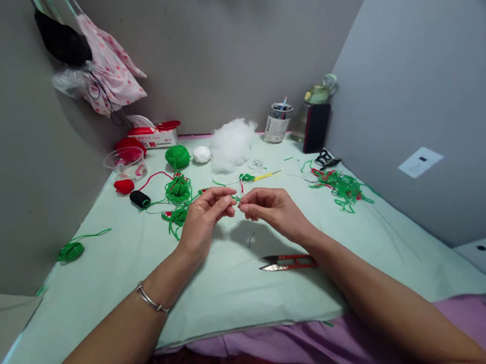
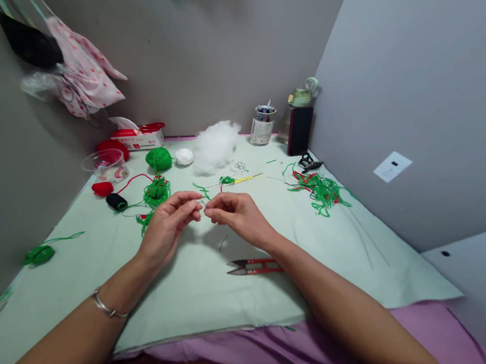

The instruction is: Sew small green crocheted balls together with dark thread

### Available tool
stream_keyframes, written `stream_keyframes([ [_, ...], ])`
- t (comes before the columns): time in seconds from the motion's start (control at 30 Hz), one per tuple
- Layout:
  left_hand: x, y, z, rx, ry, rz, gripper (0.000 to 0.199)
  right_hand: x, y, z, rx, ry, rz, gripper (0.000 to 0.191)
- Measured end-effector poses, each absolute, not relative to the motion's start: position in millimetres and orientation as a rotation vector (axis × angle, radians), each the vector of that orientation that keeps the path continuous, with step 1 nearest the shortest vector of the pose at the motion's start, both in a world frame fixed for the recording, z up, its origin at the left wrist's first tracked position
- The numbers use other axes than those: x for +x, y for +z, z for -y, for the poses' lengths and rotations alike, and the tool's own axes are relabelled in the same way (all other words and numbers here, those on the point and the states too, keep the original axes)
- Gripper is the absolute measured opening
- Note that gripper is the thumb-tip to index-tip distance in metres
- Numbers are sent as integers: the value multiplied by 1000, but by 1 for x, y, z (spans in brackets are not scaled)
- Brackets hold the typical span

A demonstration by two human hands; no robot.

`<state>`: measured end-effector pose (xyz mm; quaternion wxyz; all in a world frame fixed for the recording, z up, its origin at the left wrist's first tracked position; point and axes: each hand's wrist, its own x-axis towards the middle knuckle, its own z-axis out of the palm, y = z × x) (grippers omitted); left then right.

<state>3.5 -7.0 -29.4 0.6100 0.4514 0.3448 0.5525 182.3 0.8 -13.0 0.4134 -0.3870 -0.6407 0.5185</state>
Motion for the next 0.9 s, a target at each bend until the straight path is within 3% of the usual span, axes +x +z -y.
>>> stream_keyframes([
  [0.9, 4, -28, 7, 1040, 1254, -790, 15, 181, -13, -1, -985, 1300, 1612, 23],
])
